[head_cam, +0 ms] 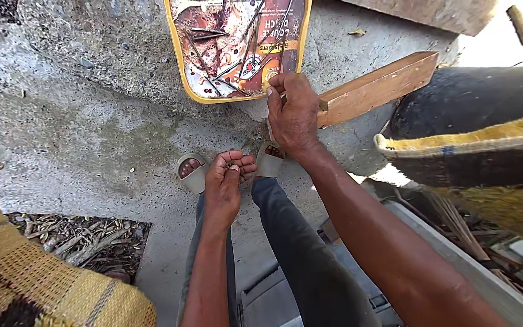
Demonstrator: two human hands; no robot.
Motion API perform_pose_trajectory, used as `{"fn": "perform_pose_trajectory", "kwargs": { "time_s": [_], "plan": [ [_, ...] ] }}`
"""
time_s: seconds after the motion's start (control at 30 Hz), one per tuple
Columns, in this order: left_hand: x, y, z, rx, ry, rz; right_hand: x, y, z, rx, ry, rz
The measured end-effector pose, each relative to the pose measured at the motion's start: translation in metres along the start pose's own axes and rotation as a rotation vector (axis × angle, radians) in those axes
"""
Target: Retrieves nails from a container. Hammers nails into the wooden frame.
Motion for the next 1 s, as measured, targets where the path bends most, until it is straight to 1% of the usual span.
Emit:
{"fn": "perform_pose_trajectory", "kwargs": {
  "time_s": [0.07,0.17,0.23,0.3,0.37,0.43,0.47,0.53,0.6,0.67,0.73,0.8,0.93,1.0],
  "plan": [
    [-0.001,0.000,0.001,-0.045,-0.007,0.000,0.011,-0.001,0.006,-0.046,-0.111,-0.046],
    [-0.001,0.004,0.001,-0.220,-0.061,0.014,0.021,0.006,0.018,-0.142,-0.274,0.013],
    [-0.002,0.008,-0.010,-0.368,-0.072,0.065,0.026,0.011,0.021,-0.210,-0.330,0.056],
    [-0.002,0.007,-0.027,-0.483,-0.042,0.124,0.028,0.013,0.023,-0.237,-0.354,0.062],
    [-0.004,0.006,-0.042,-0.552,-0.003,0.163,0.026,0.007,0.026,-0.238,-0.342,0.079],
    [-0.007,0.005,-0.055,-0.599,0.043,0.182,0.018,-0.012,0.040,-0.182,-0.311,0.103],
    [-0.012,0.004,-0.062,-0.623,0.070,0.198,0.008,-0.028,0.051,-0.124,-0.271,0.137],
    [-0.025,0.002,-0.079,-0.670,0.127,0.233,-0.017,-0.068,0.080,0.023,-0.138,0.278],
    [-0.043,-0.001,-0.096,-0.702,0.189,0.236,-0.042,-0.102,0.106,0.153,-0.036,0.371],
    [-0.063,-0.005,-0.114,-0.747,0.268,0.206,-0.066,-0.124,0.129,0.218,-0.032,0.431],
    [-0.088,-0.009,-0.132,-0.766,0.347,0.146,-0.086,-0.139,0.150,0.210,-0.125,0.453],
    [-0.123,-0.013,-0.149,-0.757,0.395,0.076,-0.110,-0.159,0.174,0.196,-0.237,0.456],
    [-0.226,-0.027,-0.184,-0.753,0.453,-0.066,-0.170,-0.216,0.235,0.164,-0.398,0.512],
    [-0.289,-0.040,-0.189,-0.743,0.519,-0.139,-0.203,-0.237,0.257,0.202,-0.441,0.590]
  ]
}}
Point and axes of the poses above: each hand's wrist, its own x-axis towards the middle knuckle, its own y-axis out of the palm, z = x × y, the point moved 5 cm from there along x, towards the middle knuckle, and after that the axes turned 7 degrees about y, right-handed, at the moved point
